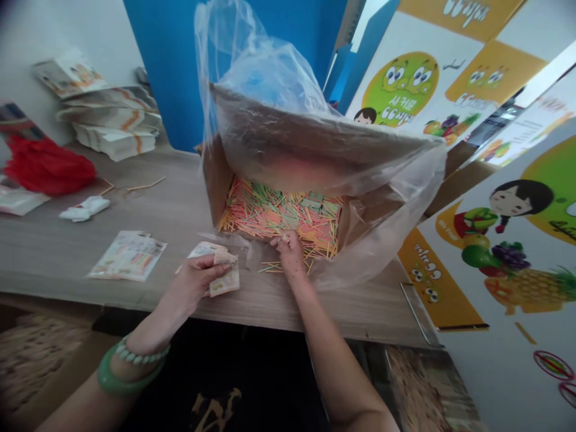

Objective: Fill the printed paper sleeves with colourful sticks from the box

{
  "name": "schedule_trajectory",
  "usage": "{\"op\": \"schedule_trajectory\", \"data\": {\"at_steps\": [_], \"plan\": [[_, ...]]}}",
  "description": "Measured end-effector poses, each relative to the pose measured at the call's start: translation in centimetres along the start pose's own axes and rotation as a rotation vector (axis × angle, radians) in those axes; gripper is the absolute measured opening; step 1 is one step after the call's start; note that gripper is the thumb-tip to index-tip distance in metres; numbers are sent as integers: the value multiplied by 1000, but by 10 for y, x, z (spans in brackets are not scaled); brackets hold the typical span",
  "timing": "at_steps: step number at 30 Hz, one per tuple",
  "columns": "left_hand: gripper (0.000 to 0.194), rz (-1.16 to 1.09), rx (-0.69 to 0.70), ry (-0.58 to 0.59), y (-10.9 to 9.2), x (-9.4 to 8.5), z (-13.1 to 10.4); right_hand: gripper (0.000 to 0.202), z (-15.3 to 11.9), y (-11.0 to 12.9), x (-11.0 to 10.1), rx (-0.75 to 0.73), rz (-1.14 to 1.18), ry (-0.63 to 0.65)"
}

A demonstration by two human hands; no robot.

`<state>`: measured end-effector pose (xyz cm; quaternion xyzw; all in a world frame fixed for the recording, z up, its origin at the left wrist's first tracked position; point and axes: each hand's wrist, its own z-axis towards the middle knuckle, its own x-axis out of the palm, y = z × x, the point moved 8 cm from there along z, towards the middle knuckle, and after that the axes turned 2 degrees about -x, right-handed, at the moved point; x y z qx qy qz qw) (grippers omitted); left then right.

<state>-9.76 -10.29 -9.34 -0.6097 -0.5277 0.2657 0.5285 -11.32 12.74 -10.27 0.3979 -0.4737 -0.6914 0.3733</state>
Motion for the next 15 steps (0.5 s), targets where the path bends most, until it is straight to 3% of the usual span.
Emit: {"op": "schedule_trajectory", "data": {"at_steps": [3,6,11,15], "plan": [[30,22,48,-25,-5,-2,0,25,2,9,-7,38,-18,28],[30,125,141,-17,-12,1,0,16,-4,26,-12,30,48,-20],[32,255,104,-52,-5,1,-3,16,-14,59,8,-27,205,88],[29,283,38,-79,-1,-1,-2,11,-12,82,8,-119,-15,10]]}}
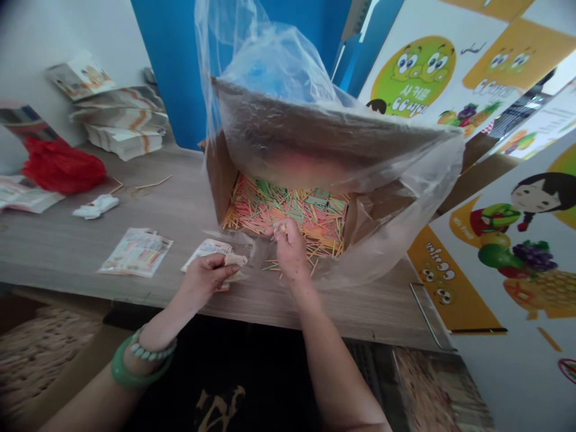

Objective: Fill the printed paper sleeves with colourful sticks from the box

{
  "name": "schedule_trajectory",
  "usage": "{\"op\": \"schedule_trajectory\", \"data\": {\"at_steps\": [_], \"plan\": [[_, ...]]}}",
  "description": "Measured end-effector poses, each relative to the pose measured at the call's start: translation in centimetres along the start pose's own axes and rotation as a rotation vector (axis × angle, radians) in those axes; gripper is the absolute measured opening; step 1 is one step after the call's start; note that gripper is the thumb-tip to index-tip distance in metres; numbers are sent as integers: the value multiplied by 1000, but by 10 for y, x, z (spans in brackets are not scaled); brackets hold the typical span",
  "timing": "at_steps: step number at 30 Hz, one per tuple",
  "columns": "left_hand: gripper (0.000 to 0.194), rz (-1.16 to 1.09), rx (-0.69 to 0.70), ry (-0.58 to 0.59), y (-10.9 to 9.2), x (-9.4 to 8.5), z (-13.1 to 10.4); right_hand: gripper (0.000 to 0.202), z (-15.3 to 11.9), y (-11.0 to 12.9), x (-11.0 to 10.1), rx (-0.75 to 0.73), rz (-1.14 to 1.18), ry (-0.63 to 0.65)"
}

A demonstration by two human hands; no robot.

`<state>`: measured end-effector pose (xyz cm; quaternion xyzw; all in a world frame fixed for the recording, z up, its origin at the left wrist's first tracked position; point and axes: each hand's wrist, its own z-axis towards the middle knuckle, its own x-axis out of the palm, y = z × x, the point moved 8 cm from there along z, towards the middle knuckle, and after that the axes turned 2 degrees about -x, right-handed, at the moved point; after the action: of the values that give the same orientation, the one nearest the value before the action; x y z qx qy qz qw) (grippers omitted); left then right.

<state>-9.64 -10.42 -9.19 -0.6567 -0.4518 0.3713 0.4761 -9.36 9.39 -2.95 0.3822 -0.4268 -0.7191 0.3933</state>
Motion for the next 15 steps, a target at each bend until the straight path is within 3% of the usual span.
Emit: {"op": "schedule_trajectory", "data": {"at_steps": [3,6,9,12,15], "plan": [[26,37,-35,-32,0,-2,2,9,-5,14,8,2,91,-26],[26,57,-20,-28,-4,-2,3,8,-18,27,36,26,386,84],[29,37,-2,37,-7,2,1,9,-28,29,55,43,497,104],[30,35,13,94,-8,5,0,11,-30,22,57,88,527,63],[34,58,41,78,-10,2,0,13,-29,20,55,117,565,39]]}}
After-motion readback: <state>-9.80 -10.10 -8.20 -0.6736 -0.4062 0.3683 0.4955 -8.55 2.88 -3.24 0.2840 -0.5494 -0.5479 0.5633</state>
